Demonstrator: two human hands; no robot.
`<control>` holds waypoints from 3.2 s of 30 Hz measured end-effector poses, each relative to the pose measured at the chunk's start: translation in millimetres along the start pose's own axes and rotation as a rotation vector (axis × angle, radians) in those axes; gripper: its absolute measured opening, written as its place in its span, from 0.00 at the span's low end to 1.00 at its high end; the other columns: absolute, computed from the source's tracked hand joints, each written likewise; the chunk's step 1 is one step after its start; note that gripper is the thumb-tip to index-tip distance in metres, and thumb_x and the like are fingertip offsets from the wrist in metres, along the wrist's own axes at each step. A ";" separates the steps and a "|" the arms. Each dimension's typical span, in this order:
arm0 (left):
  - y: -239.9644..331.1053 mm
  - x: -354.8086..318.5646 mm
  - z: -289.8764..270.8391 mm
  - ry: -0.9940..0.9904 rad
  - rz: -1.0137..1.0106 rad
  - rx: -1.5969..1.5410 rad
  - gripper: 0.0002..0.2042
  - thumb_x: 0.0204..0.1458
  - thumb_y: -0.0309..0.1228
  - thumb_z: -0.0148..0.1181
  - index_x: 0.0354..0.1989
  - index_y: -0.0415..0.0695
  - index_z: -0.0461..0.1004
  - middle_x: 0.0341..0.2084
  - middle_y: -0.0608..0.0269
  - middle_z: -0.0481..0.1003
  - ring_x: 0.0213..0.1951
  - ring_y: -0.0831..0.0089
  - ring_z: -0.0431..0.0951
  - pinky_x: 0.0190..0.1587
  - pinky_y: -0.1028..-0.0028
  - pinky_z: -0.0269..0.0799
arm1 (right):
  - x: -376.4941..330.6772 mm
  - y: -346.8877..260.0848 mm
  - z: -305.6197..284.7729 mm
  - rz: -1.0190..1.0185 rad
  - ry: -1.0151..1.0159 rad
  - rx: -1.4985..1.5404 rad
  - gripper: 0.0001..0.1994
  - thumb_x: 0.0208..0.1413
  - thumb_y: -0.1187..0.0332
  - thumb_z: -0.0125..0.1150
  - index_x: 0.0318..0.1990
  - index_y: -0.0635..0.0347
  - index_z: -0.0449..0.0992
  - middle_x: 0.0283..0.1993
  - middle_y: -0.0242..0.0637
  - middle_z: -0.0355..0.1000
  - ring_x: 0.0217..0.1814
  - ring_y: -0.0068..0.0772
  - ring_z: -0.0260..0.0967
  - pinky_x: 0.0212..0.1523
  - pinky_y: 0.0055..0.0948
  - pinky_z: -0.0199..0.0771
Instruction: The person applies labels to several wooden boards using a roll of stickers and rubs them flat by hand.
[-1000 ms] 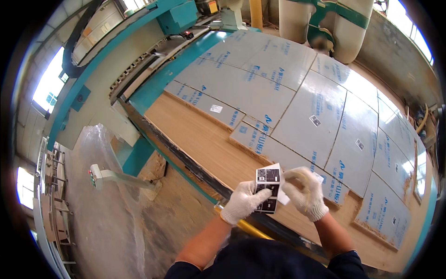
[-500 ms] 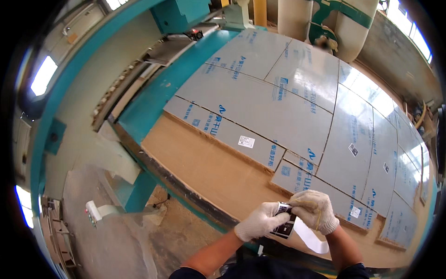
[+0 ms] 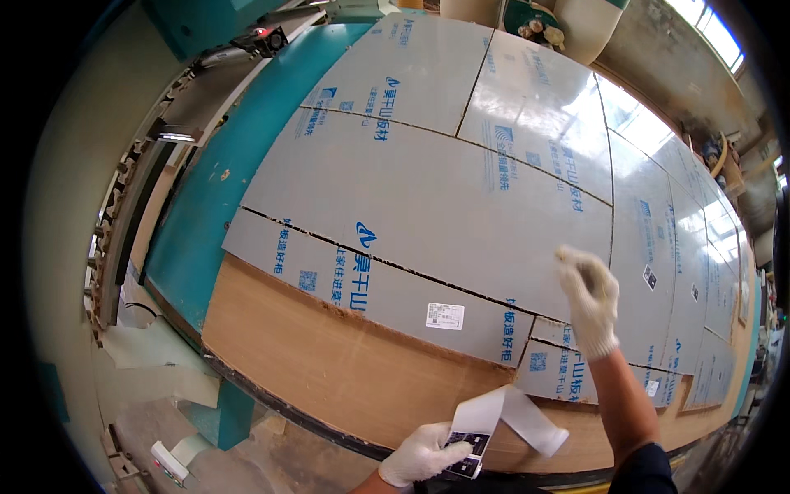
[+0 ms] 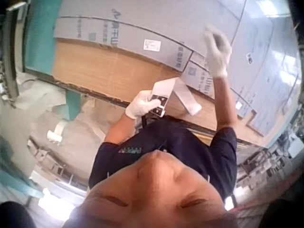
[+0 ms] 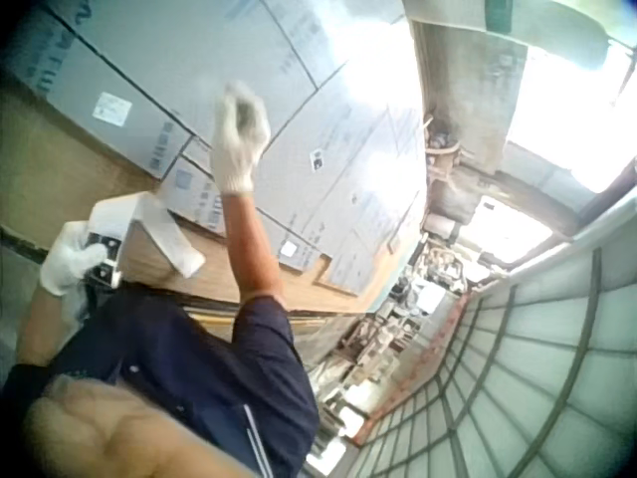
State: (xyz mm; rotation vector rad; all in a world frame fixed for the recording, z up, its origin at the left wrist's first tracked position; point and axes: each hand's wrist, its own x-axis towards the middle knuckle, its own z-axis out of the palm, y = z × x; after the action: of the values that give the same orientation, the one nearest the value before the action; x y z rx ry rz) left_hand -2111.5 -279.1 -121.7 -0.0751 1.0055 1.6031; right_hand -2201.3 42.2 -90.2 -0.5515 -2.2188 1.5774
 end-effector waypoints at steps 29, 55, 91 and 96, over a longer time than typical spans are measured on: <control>70.4 44.2 0.8 0.325 0.299 -0.193 0.20 0.61 0.23 0.56 0.61 0.29 0.73 0.48 0.57 0.82 0.45 0.74 0.83 0.50 0.71 0.82 | 95.5 57.7 43.1 -0.795 -0.442 -0.796 0.28 0.58 0.51 0.67 0.59 0.64 0.75 0.66 0.53 0.71 0.74 0.56 0.63 0.82 0.53 0.46; 7.9 37.2 173.0 0.118 0.461 0.395 0.13 0.61 0.25 0.62 0.51 0.31 0.79 0.41 0.57 0.84 0.40 0.72 0.85 0.46 0.69 0.84 | -201.4 -23.7 -124.6 0.154 -0.337 0.212 0.13 0.60 0.63 0.67 0.38 0.67 0.80 0.31 0.41 0.80 0.34 0.31 0.76 0.39 0.32 0.76; -383.6 268.4 749.3 -0.651 -0.001 0.709 0.14 0.68 0.35 0.60 0.50 0.37 0.79 0.37 0.70 0.79 0.38 0.84 0.75 0.43 0.77 0.74 | -500.8 124.6 -804.7 -0.292 0.407 -0.330 0.09 0.46 0.80 0.69 0.37 0.63 0.82 0.37 0.44 0.83 0.43 0.49 0.83 0.56 0.47 0.82; -354.8 263.1 765.2 -0.462 0.068 0.493 0.13 0.68 0.32 0.58 0.53 0.35 0.78 0.40 0.66 0.80 0.40 0.83 0.78 0.43 0.77 0.76 | -439.1 107.4 -828.3 -0.278 0.270 -0.182 0.05 0.49 0.79 0.67 0.35 0.66 0.84 0.38 0.46 0.83 0.43 0.44 0.83 0.52 0.38 0.82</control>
State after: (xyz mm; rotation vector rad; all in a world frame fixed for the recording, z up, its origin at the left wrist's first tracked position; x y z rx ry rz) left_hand -1548.5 387.5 17.0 0.6431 1.0091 1.3044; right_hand -1397.0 519.2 36.2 -0.4507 -2.1353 1.1018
